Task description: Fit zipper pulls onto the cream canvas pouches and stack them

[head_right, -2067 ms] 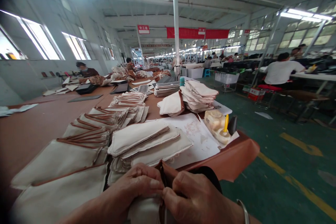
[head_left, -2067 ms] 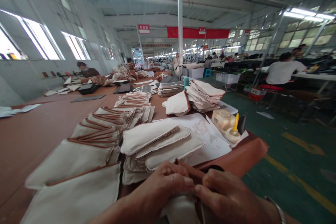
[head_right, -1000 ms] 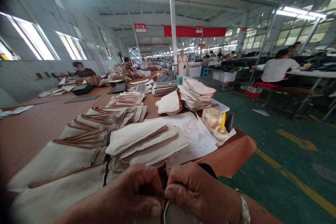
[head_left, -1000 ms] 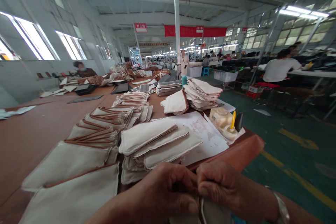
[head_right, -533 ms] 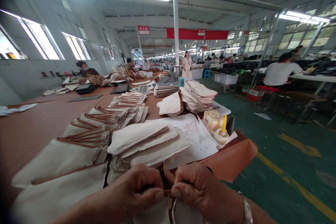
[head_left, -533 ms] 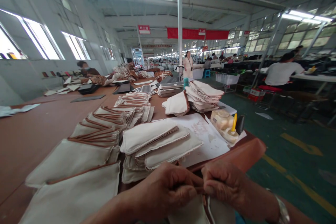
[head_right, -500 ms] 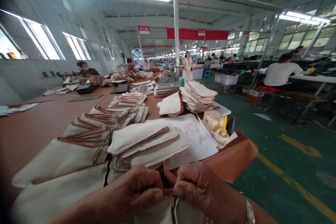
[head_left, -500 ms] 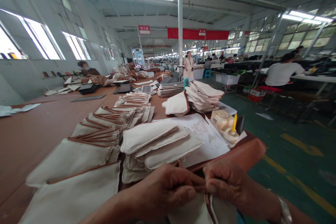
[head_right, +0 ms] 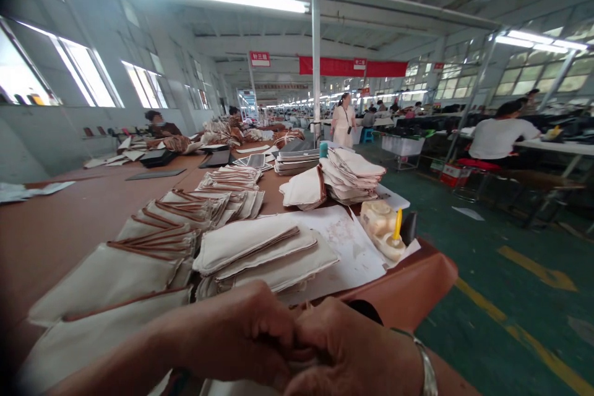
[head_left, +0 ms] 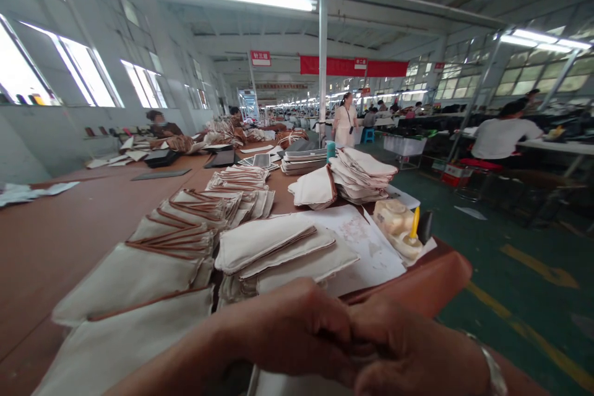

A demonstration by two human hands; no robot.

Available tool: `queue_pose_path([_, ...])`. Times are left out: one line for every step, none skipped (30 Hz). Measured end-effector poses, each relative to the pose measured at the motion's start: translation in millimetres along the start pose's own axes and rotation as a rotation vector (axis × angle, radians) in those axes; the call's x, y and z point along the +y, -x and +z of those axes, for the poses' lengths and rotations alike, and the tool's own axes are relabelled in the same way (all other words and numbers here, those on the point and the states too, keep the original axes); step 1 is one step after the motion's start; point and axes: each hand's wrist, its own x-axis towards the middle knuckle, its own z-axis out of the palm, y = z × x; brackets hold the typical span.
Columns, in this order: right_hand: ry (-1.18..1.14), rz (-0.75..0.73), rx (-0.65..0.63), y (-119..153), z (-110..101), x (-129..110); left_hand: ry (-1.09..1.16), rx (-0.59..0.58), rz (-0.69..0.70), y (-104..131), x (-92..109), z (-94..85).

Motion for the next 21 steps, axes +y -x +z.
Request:
queue_pose_path([-0.018,0.027,0.002,0.7,3.0,-0.1,0.041,-0.041,-0.075,4.8,-6.9,-7.6])
queue_pose_path([-0.038,0.055,0.028,3.8,3.3,1.2,0.061,-0.066,-0.149,11.0,-16.8,-15.4])
queue_pose_path([-0.056,0.079,0.062,8.7,1.3,4.1,0.077,-0.076,-0.216,18.0,-28.7,-22.6])
queue_pose_path([-0.076,0.101,0.097,14.7,-2.3,8.6,0.087,-0.068,-0.256,24.9,-41.2,-28.5])
queue_pose_path([-0.099,0.121,0.126,21.2,-7.0,14.7,0.111,-0.036,-0.276,31.2,-52.9,-32.8])
queue_pose_path([-0.118,0.135,0.150,27.6,-12.0,22.4,0.153,0.000,-0.285,36.3,-62.6,-35.2])
queue_pose_path([-0.124,0.148,0.168,33.4,-16.9,31.4,0.198,0.042,-0.282,39.8,-69.4,-36.0])
queue_pose_path([-0.115,0.166,0.180,38.4,-21.1,41.1,0.240,0.083,-0.272,41.6,-72.7,-35.1])
queue_pose_path([-0.090,0.193,0.179,42.2,-24.5,50.7,0.273,0.119,-0.256,41.6,-72.4,-32.8])
queue_pose_path([-0.052,0.232,0.169,44.7,-26.7,59.2,0.291,0.148,-0.242,39.6,-68.9,-29.4])
queue_pose_path([-0.003,0.278,0.156,45.7,-27.6,65.6,0.291,0.172,-0.233,35.9,-62.8,-24.9])
queue_pose_path([0.051,0.317,0.152,45.2,-27.1,69.1,0.276,0.181,-0.232,30.8,-55.0,-19.5])
queue_pose_path([0.088,0.332,0.157,43.1,-25.0,69.0,0.252,0.178,-0.231,24.5,-46.6,-13.4])
queue_pose_path([0.090,0.320,0.168,39.5,-21.5,65.5,0.222,0.171,-0.230,17.6,-38.3,-7.0])
queue_pose_path([0.051,0.283,0.183,34.8,-16.7,59.1,0.197,0.151,-0.221,10.8,-31.0,-0.4])
queue_pose_path([-0.023,0.227,0.193,29.3,-10.8,50.9,0.184,0.133,-0.209,4.5,-25.1,5.7])
queue_pose_path([-0.121,0.182,0.192,23.4,-4.1,42.2,0.180,0.114,-0.197,-0.6,-20.8,10.9])
queue_pose_path([-0.187,0.148,0.198,17.8,3.0,34.3,0.184,0.099,-0.186,-4.3,-18.1,14.8])
queue_pose_path([-0.195,0.134,0.220,12.7,10.3,28.1,0.193,0.092,-0.180,-6.4,-16.9,17.3])
queue_pose_path([-0.169,0.127,0.253,8.6,17.5,24.4,0.198,0.091,-0.185,-7.1,-16.9,18.2])
queue_pose_path([-0.115,0.125,0.292,5.6,24.3,23.1,0.193,0.102,-0.194,-6.6,-17.9,17.7])
